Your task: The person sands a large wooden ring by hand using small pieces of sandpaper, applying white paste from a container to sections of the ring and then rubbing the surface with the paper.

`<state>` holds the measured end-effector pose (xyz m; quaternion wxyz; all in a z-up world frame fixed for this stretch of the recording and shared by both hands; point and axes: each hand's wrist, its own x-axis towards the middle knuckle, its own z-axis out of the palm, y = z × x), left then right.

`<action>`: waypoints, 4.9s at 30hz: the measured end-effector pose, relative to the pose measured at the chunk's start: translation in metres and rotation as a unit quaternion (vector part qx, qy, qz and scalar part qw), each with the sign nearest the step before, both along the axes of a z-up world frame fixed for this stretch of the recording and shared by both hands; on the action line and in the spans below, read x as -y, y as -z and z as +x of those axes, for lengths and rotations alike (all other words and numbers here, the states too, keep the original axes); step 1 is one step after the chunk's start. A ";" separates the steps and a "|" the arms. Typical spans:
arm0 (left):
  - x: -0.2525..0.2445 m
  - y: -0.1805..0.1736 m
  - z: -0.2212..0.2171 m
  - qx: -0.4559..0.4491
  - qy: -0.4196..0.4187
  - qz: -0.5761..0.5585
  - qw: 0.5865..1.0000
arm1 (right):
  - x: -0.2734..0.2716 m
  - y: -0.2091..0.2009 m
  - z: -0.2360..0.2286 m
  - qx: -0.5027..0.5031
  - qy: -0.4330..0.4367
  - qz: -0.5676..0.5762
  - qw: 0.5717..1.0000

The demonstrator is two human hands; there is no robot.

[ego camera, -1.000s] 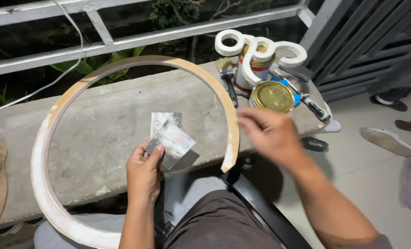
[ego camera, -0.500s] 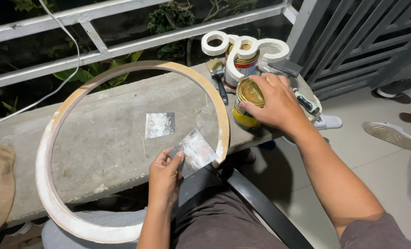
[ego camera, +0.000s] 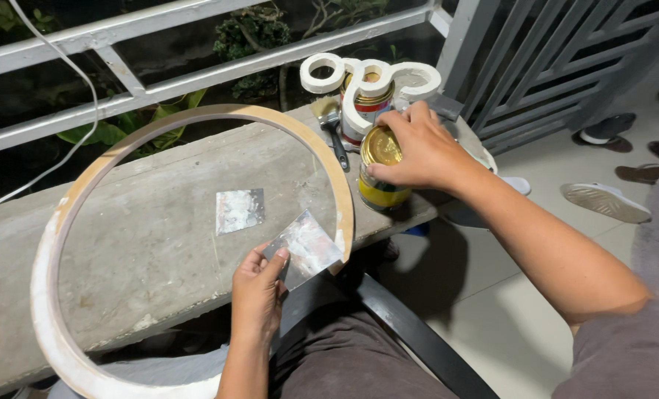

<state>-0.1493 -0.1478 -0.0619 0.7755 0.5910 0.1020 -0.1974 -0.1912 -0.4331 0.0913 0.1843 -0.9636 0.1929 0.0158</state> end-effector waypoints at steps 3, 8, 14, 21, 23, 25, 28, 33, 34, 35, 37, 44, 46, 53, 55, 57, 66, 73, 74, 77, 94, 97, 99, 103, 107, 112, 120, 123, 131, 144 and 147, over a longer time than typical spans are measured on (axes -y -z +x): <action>-0.001 0.003 0.000 0.008 -0.001 -0.011 1.000 | 0.007 0.017 0.002 0.083 -0.008 0.003 0.997; -0.001 -0.013 -0.006 -0.014 0.000 0.011 1.000 | 0.013 0.034 -0.015 0.268 -0.017 0.020 0.963; -0.004 0.000 -0.005 -0.036 0.004 -0.065 0.997 | 0.040 0.065 -0.042 0.510 0.132 0.429 0.734; 0.001 0.003 -0.004 -0.147 0.005 -0.123 0.981 | 0.052 0.145 -0.067 0.359 0.281 0.703 0.546; 0.004 0.012 -0.004 -0.150 -0.001 -0.139 0.979 | 0.055 0.157 -0.062 0.369 0.284 0.682 0.564; 0.007 0.015 -0.005 -0.151 -0.011 -0.155 0.976 | 0.055 0.161 -0.059 0.376 0.284 0.663 0.582; 0.009 0.009 -0.005 -0.147 -0.020 -0.096 0.984 | 0.058 0.167 -0.056 0.313 0.329 0.344 0.822; 0.014 0.000 -0.008 -0.100 0.006 -0.107 0.989 | 0.076 0.193 -0.063 0.290 0.165 -0.063 0.941; 0.017 -0.002 -0.010 -0.102 0.003 -0.104 0.989 | 0.084 0.190 -0.069 0.288 0.163 -0.060 0.942; 0.019 -0.004 -0.011 -0.083 0.013 -0.107 0.991 | 0.092 0.187 -0.071 0.359 0.140 -0.109 0.916; 0.023 -0.008 -0.012 -0.063 0.020 -0.109 0.992 | 0.109 0.182 -0.075 0.428 0.114 -0.154 0.883; 0.029 -0.015 -0.016 -0.015 0.043 -0.048 0.998 | 0.152 0.188 -0.069 0.161 0.227 -0.064 0.959; 0.030 -0.019 -0.017 -0.005 0.049 -0.041 0.998 | 0.161 0.197 -0.065 0.148 0.214 -0.079 0.962; 0.033 -0.011 -0.006 0.044 0.035 -0.034 0.998 | 0.134 0.131 -0.098 0.417 0.247 -0.059 0.873; 0.036 -0.014 -0.001 0.040 0.038 -0.036 0.998 | 0.124 0.106 -0.114 0.444 0.280 -0.042 0.850; 0.040 -0.021 0.004 0.037 0.021 -0.014 0.999 | 0.119 0.087 -0.129 0.500 0.263 -0.021 0.825; 0.061 -0.053 0.009 0.048 0.026 -0.024 0.998 | 0.096 0.030 -0.150 0.665 0.137 0.288 0.675; 0.074 -0.065 0.009 0.065 0.044 -0.034 0.996 | 0.056 -0.014 -0.115 0.656 -0.007 0.167 0.736; 0.075 -0.066 0.009 0.069 0.053 -0.035 0.996 | 0.052 -0.017 -0.108 0.624 -0.012 0.158 0.765; 0.079 -0.068 0.008 0.066 0.065 -0.032 0.995 | 0.044 -0.014 -0.089 0.567 -0.037 0.117 0.814; 0.088 -0.081 0.012 0.043 0.070 -0.025 0.996 | 0.063 -0.017 -0.078 0.541 -0.029 0.166 0.824; 0.093 -0.084 0.011 0.044 0.073 -0.032 0.996 | 0.071 -0.015 -0.083 0.574 -0.009 0.209 0.792; 0.095 -0.085 0.011 0.056 0.084 -0.034 0.994 | 0.075 -0.014 -0.085 0.583 0.029 0.242 0.775; 0.096 -0.086 0.009 0.073 0.094 -0.033 0.992 | 0.078 -0.006 -0.077 0.586 0.047 0.255 0.768; 0.096 -0.085 0.008 0.069 0.071 -0.054 0.994 | 0.077 0.023 -0.045 0.522 -0.063 0.220 0.822; 0.093 -0.083 0.008 0.075 0.050 -0.080 0.993 | 0.067 0.050 -0.023 0.457 -0.090 0.285 0.838; 0.090 -0.089 0.010 0.073 0.036 -0.072 0.994 | 0.084 0.047 -0.051 0.521 -0.040 0.354 0.776; 0.093 -0.087 0.010 0.075 0.042 -0.073 0.994 | 0.087 0.045 -0.057 0.554 -0.032 0.377 0.742; 0.093 -0.082 0.016 0.073 0.091 -0.034 0.993 | 0.082 0.014 -0.086 0.554 0.012 0.388 0.736; 0.105 -0.091 0.016 0.098 0.119 -0.037 0.987 | 0.051 -0.038 -0.111 0.565 -0.016 0.297 0.770; 0.106 -0.093 0.016 0.099 0.123 -0.037 0.987 | 0.043 -0.047 -0.114 0.565 -0.032 0.271 0.778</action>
